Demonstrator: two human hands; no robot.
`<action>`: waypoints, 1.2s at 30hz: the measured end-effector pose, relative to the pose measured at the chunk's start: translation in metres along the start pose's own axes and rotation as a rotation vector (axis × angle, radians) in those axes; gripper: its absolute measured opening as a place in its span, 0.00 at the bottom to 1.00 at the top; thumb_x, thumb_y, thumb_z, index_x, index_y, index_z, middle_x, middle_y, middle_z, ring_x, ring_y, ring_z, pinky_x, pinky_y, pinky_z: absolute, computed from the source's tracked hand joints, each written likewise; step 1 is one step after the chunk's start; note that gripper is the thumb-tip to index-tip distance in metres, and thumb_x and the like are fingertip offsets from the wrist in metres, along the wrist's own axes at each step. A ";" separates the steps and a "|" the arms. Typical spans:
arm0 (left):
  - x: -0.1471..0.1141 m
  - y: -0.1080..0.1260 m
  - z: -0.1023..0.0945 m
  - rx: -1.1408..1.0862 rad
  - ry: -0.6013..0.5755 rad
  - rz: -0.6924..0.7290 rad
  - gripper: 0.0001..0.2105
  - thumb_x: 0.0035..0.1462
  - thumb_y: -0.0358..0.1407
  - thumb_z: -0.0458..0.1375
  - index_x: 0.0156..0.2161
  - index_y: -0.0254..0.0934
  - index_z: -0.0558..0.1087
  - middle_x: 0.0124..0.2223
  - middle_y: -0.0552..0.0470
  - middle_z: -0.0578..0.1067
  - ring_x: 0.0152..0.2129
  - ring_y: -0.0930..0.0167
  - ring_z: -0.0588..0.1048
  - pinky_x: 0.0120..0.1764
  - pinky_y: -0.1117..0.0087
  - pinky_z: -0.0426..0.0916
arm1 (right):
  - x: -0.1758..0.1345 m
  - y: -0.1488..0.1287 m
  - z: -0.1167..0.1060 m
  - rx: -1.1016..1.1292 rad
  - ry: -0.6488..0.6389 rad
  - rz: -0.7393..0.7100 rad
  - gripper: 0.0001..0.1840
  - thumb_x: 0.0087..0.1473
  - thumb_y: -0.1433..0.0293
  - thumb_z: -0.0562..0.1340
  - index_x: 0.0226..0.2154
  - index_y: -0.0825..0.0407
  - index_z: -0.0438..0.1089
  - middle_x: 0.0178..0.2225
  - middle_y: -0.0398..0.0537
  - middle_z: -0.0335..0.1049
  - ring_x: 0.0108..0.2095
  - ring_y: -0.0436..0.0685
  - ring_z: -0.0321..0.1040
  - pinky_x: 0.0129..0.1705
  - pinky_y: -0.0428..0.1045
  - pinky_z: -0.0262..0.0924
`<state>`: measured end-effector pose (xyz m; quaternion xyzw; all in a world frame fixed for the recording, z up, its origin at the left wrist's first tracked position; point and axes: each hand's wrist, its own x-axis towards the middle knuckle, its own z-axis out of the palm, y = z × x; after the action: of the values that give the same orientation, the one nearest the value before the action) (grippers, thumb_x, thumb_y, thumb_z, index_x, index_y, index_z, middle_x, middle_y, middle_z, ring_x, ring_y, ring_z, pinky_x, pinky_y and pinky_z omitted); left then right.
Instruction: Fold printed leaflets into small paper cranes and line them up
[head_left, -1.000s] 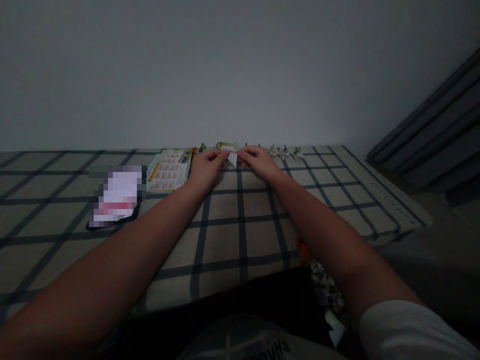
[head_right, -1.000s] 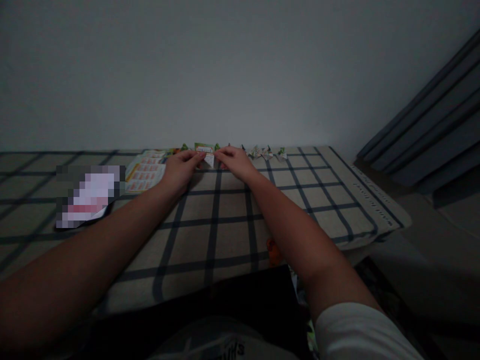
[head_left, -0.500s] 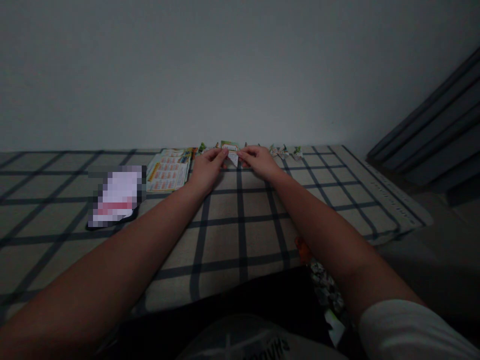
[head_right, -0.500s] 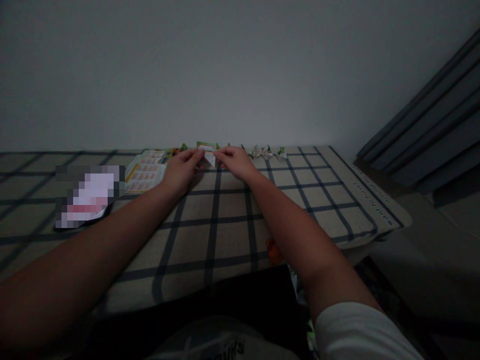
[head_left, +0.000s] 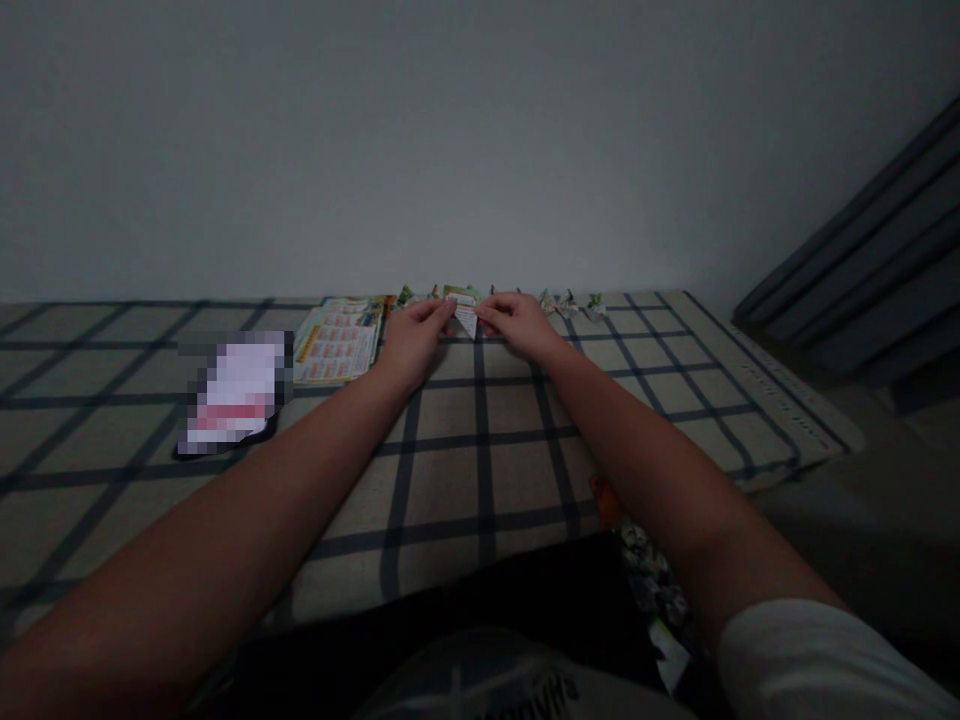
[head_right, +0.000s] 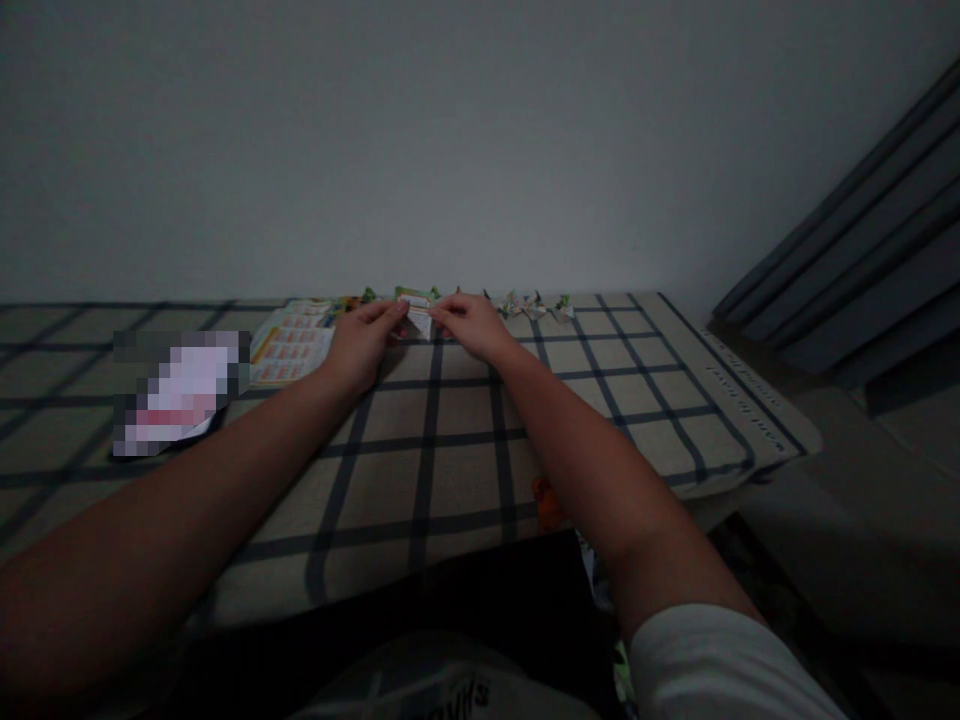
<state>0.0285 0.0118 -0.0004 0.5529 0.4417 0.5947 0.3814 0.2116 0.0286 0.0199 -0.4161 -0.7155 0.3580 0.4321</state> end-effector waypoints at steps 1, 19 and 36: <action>0.000 0.000 0.000 -0.024 0.001 -0.010 0.14 0.55 0.47 0.66 0.34 0.36 0.80 0.27 0.53 0.75 0.24 0.72 0.71 0.29 0.71 0.64 | 0.000 0.000 0.001 0.005 0.007 0.002 0.13 0.58 0.66 0.65 0.25 0.54 0.69 0.23 0.40 0.66 0.25 0.48 0.61 0.32 0.46 0.58; 0.002 -0.003 -0.002 0.116 -0.104 -0.020 0.16 0.52 0.49 0.67 0.27 0.38 0.76 0.24 0.54 0.72 0.20 0.74 0.64 0.25 0.71 0.56 | 0.002 0.005 0.002 0.059 0.022 -0.012 0.14 0.60 0.66 0.66 0.26 0.52 0.66 0.23 0.39 0.65 0.24 0.48 0.62 0.29 0.45 0.57; -0.001 0.002 0.001 0.112 -0.041 0.027 0.12 0.51 0.44 0.65 0.27 0.38 0.72 0.25 0.55 0.71 0.24 0.72 0.67 0.31 0.70 0.61 | 0.000 0.005 0.007 0.146 -0.053 0.007 0.12 0.59 0.64 0.67 0.29 0.52 0.70 0.25 0.39 0.67 0.24 0.48 0.63 0.29 0.44 0.59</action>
<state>0.0294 0.0102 0.0015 0.5914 0.4590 0.5628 0.3505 0.2070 0.0301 0.0130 -0.3763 -0.6973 0.4216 0.4409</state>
